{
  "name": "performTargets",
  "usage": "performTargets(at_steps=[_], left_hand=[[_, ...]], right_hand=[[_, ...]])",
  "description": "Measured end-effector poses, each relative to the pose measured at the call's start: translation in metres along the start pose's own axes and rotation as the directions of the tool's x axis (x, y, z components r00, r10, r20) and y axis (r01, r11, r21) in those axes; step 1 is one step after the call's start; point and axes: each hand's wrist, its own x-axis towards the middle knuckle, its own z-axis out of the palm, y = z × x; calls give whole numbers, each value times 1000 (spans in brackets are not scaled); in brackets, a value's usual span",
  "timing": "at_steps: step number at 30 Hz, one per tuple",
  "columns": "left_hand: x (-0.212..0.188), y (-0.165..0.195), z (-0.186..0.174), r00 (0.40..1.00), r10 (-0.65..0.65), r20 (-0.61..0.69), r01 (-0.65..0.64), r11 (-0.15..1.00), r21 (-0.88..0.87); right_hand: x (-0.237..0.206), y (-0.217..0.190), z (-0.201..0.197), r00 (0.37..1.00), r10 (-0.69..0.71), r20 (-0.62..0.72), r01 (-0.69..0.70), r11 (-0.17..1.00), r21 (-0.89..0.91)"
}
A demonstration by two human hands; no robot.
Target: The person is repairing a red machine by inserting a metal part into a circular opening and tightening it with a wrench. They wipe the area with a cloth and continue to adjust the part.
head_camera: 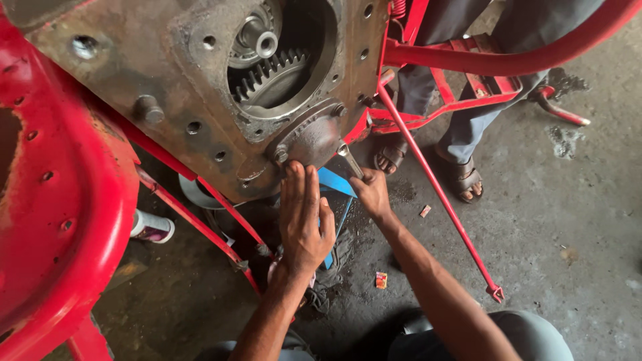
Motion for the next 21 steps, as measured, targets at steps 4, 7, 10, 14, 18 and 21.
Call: performTargets(at_steps=[4, 7, 10, 14, 18, 21], left_hand=[[2, 3, 0, 1000, -20, 16, 20, 1000, 3], [3, 4, 0, 1000, -18, 15, 18, 1000, 0], [2, 2, -2, 1000, -4, 14, 5, 999, -34], [0, 1, -2, 999, -22, 30, 24, 997, -69], [-1, 0, -4, 999, -39, -2, 38, 991, -126], [-3, -2, -5, 998, -51, 33, 55, 991, -125]], right_hand=[[-1, 11, 9, 994, 34, -106, -33, 999, 17], [-2, 16, 11, 995, 14, -101, -8, 999, 54], [-2, 20, 11, 994, 31, -107, -25, 998, 58], [-3, 25, 14, 991, 39, -131, -22, 991, 129], [-5, 31, 20, 986, 51, -156, -32, 992, 121], [-7, 35, 23, 982, 54, -179, -32, 992, 123]])
